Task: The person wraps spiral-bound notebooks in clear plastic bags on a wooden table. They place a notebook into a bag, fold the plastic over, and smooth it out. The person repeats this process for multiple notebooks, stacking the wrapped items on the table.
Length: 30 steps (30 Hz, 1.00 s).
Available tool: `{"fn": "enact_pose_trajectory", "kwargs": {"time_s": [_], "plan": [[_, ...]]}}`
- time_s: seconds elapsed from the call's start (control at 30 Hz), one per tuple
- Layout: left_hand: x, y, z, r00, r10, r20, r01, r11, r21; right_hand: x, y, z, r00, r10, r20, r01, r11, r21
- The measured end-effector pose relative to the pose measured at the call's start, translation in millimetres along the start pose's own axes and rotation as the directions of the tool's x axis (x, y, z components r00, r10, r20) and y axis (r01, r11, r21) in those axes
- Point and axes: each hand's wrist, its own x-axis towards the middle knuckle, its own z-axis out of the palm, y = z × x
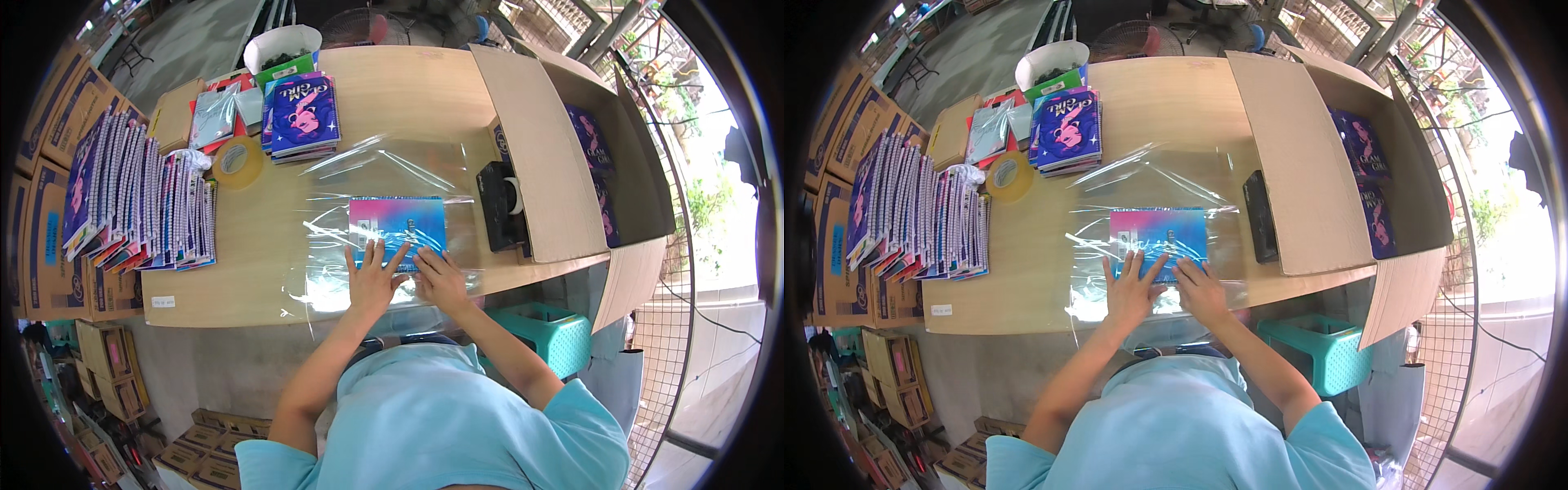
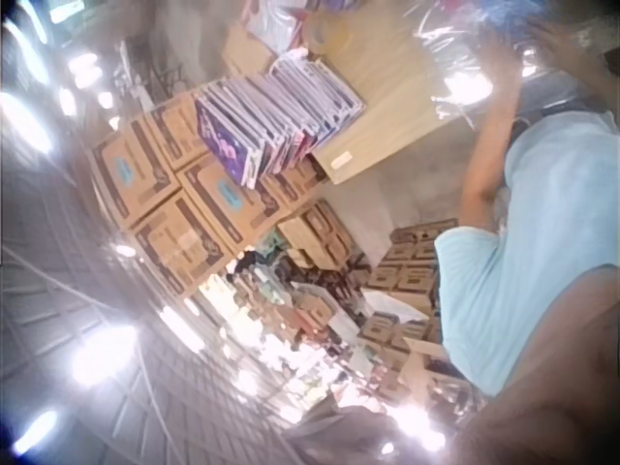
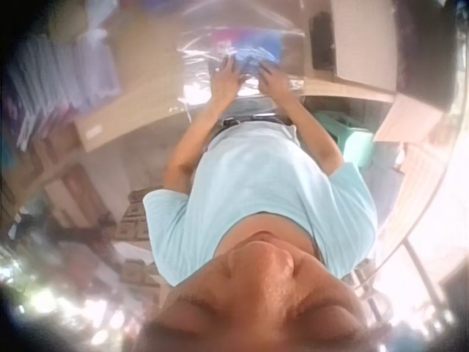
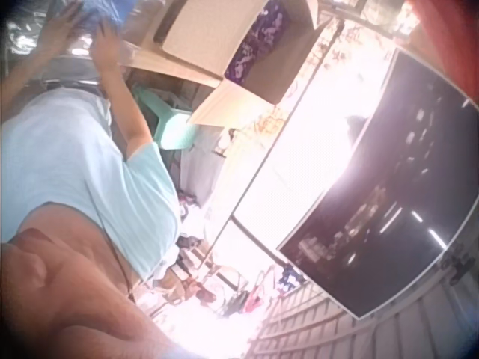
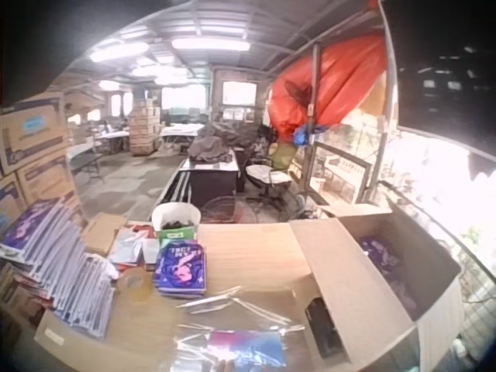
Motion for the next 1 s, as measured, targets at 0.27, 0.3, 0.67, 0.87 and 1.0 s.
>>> {"fn": "enact_pose_trajectory", "kwargs": {"time_s": [0.27,0.3,0.67,0.87,1.0], "plan": [[0,10,4,0.992,-0.093,0.084,0.082,0.989,0.126,-28,133,-48,0.412,0.804,-0.428,-0.571,0.594,0.566],[-1,6,10,0.996,-0.063,0.063,0.052,0.986,0.156,-28,156,-52,0.365,0.821,-0.438,-0.603,0.567,0.561],[-3,-12,4,0.998,0.050,0.032,-0.054,0.989,0.140,-9,209,-66,0.677,0.505,-0.536,-0.568,0.821,0.057],[-6,-15,8,0.999,0.025,0.033,-0.029,0.991,0.132,-32,151,-80,0.607,0.659,-0.444,-0.736,0.677,-0.001],[-4,-5,1,0.998,0.011,0.063,-0.017,0.995,0.099,-77,156,-42,0.153,0.985,0.077,-0.644,0.040,0.764]]}}
